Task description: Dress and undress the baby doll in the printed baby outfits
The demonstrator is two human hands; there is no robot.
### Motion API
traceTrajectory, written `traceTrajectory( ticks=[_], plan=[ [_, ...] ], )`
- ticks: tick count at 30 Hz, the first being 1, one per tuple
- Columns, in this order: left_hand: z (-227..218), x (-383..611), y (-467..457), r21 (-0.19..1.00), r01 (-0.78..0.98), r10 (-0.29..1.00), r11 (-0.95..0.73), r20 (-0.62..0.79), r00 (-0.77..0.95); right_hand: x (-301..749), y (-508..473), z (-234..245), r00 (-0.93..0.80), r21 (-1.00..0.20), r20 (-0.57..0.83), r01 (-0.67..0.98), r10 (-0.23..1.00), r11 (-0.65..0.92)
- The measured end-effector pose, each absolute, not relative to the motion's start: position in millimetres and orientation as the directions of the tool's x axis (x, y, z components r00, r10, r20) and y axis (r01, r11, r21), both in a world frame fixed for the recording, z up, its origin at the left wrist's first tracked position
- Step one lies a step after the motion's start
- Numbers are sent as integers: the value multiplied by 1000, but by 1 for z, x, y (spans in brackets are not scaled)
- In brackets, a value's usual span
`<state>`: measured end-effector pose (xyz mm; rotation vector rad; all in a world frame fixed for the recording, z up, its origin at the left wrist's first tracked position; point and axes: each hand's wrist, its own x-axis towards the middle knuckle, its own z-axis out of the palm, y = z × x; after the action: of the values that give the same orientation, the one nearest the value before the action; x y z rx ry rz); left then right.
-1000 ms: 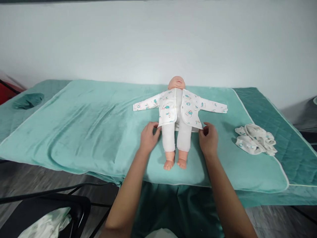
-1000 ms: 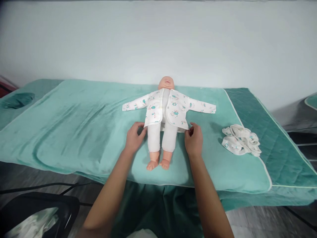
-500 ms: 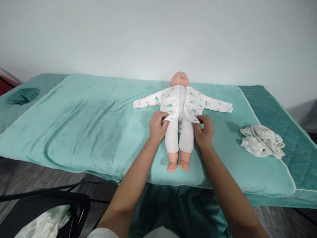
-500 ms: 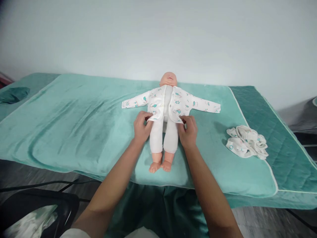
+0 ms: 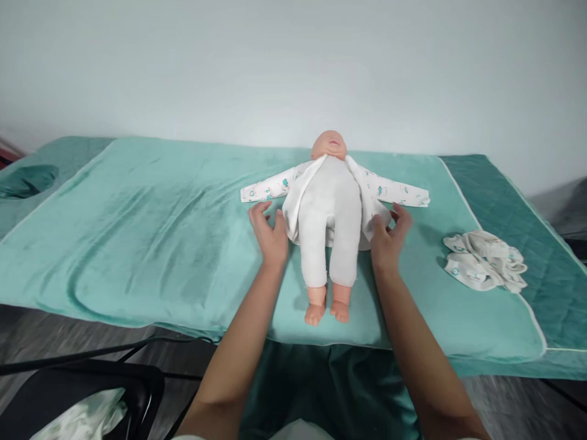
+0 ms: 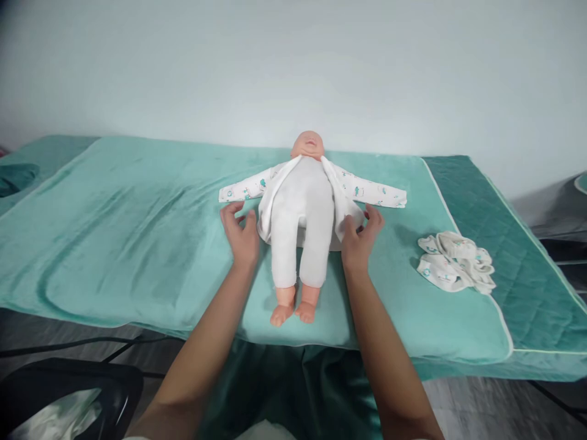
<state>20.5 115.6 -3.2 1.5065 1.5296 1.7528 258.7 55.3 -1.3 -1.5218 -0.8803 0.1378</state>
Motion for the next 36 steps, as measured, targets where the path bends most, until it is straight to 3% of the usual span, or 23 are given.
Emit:
traceTrajectory(
  ticks=[2, 6, 8, 11, 14, 16, 19, 21, 23, 26, 30, 33, 36],
  plan=[
    [-1, 20, 110, 814, 450, 822, -369, 511, -251, 256, 47, 0, 634, -869, 448, 474, 630, 141],
    [-1, 21, 104, 788, 485, 878, -378, 472, -83, 248, 25, -1, 572, -904, 352, 414, 741, 109],
    [-2, 21, 101, 752, 508, 859, -419, 509, -45, 250, 9, -3, 540, -876, 384, 470, 749, 110],
    [-2, 19, 92, 663, 557, 802, -500, 598, 8, 272, -20, -2, 403, -708, 543, 691, 737, 144],
    [0, 17, 75, 558, 604, 750, -569, 653, 104, 320, -49, 9, 271, -412, 650, 911, 710, 29],
    [2, 15, 59, 513, 602, 725, -612, 668, 168, 358, -64, 21, 314, -290, 628, 943, 712, -161],
    [6, 17, 34, 500, 530, 693, -685, 671, 263, 404, -77, 44, 414, -241, 485, 910, 771, -337],
    [12, 21, 19, 539, 471, 707, -698, 626, 331, 419, -81, 60, 417, -226, 347, 906, 840, -357],
    [21, 27, 9, 653, 437, 785, -619, 538, 308, 419, -82, 77, 386, -214, 281, 918, 879, -335],
    [48, 34, -2, 841, 346, 910, -415, 373, 184, 392, -79, 107, 368, -277, 274, 915, 889, -294],
    [103, 40, -28, 931, 96, 887, -352, 299, 353, 321, -71, 151, 345, -686, 212, 719, 914, -112],
    [142, 41, -55, 898, -3, 750, -441, 370, 548, 261, -68, 185, 269, -906, 133, 423, 954, 7],
    [169, 32, -77, 755, 25, 639, -655, 536, 552, 213, -72, 217, 158, -982, 136, 151, 978, 112]
  ],
)
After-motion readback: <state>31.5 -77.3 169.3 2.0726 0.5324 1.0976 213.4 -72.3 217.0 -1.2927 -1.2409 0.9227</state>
